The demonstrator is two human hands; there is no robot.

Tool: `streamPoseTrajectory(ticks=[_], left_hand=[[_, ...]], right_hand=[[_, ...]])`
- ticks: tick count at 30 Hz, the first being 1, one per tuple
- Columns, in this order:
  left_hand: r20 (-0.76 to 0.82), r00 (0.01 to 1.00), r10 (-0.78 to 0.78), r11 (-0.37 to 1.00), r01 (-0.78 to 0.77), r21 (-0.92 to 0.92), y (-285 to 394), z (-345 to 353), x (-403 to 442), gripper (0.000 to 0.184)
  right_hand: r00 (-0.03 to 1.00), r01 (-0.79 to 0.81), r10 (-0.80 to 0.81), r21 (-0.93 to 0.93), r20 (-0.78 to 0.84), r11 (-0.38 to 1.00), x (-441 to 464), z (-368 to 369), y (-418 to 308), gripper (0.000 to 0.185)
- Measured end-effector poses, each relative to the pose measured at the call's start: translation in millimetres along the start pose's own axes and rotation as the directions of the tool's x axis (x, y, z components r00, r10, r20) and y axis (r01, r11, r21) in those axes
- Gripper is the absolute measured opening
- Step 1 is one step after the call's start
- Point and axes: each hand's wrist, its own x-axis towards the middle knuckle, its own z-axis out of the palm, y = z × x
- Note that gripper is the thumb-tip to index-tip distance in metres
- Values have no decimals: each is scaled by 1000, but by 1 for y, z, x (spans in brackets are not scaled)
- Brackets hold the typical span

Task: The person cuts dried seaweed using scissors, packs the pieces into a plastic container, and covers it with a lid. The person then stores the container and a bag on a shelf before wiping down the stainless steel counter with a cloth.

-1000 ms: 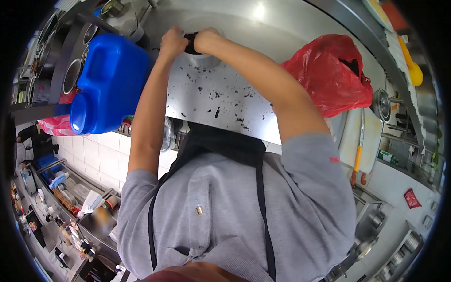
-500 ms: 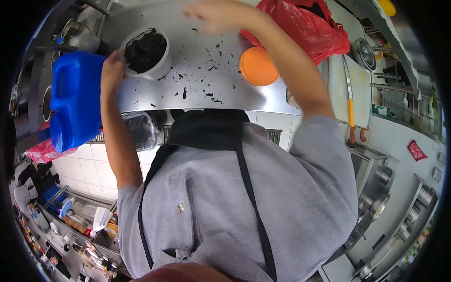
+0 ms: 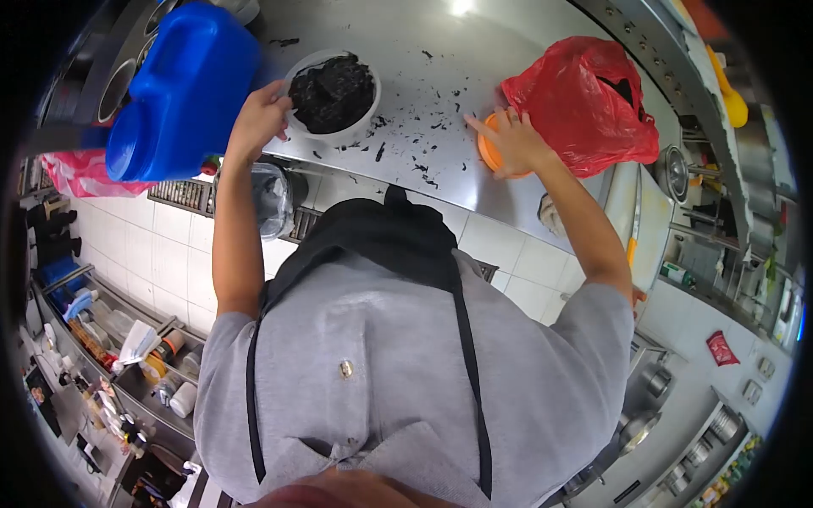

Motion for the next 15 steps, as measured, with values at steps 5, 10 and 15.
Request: streamPoseTrajectory(ticks=[5, 10, 15], left_hand=[[67, 998, 21, 969, -4, -247, -3, -8, -13, 54], [148, 989, -30, 910, 88, -405, 1, -10, -15, 67], [194, 981, 22, 862, 79, -500, -11, -10, -11, 61]], right_hand=[[778, 438, 45, 592, -627, 677, 27, -66, -7, 127], [608, 552, -229, 198, -760, 810, 70, -191, -106, 117], [571, 301, -184, -4, -800, 954, 104, -168, -174, 104]])
